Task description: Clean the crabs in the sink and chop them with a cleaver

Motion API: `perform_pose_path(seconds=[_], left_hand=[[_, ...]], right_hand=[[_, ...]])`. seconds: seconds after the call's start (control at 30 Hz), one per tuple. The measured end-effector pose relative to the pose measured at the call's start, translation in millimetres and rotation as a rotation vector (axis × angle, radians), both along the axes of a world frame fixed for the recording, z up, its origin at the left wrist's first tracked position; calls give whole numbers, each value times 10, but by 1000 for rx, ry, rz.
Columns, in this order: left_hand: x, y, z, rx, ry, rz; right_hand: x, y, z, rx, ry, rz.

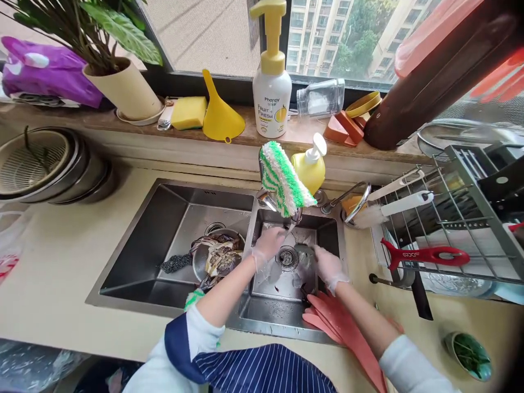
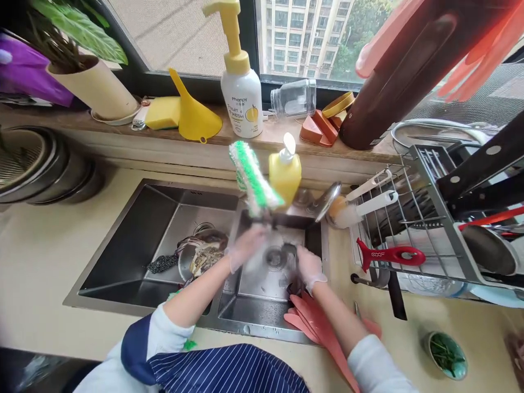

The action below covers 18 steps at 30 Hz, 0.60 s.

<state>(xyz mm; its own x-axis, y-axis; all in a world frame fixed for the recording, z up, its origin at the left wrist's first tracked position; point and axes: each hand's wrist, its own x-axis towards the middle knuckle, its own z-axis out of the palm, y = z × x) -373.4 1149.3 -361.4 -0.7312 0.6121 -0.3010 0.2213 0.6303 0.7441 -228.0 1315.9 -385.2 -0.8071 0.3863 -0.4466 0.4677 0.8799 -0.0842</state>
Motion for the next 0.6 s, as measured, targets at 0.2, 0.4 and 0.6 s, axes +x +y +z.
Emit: perform_pose_path(seconds=[0.2,0.4,0.6], left_hand=[[-46,170,315,34,-111,31],[-101,33,405,17,-148,22],[-52,106,463,54,-210,48]], right_hand=[[-557,42,-120,-33,75,81],[-355,-133,-217,-199,20,150],[-219,-172,39,-187,101,-56]])
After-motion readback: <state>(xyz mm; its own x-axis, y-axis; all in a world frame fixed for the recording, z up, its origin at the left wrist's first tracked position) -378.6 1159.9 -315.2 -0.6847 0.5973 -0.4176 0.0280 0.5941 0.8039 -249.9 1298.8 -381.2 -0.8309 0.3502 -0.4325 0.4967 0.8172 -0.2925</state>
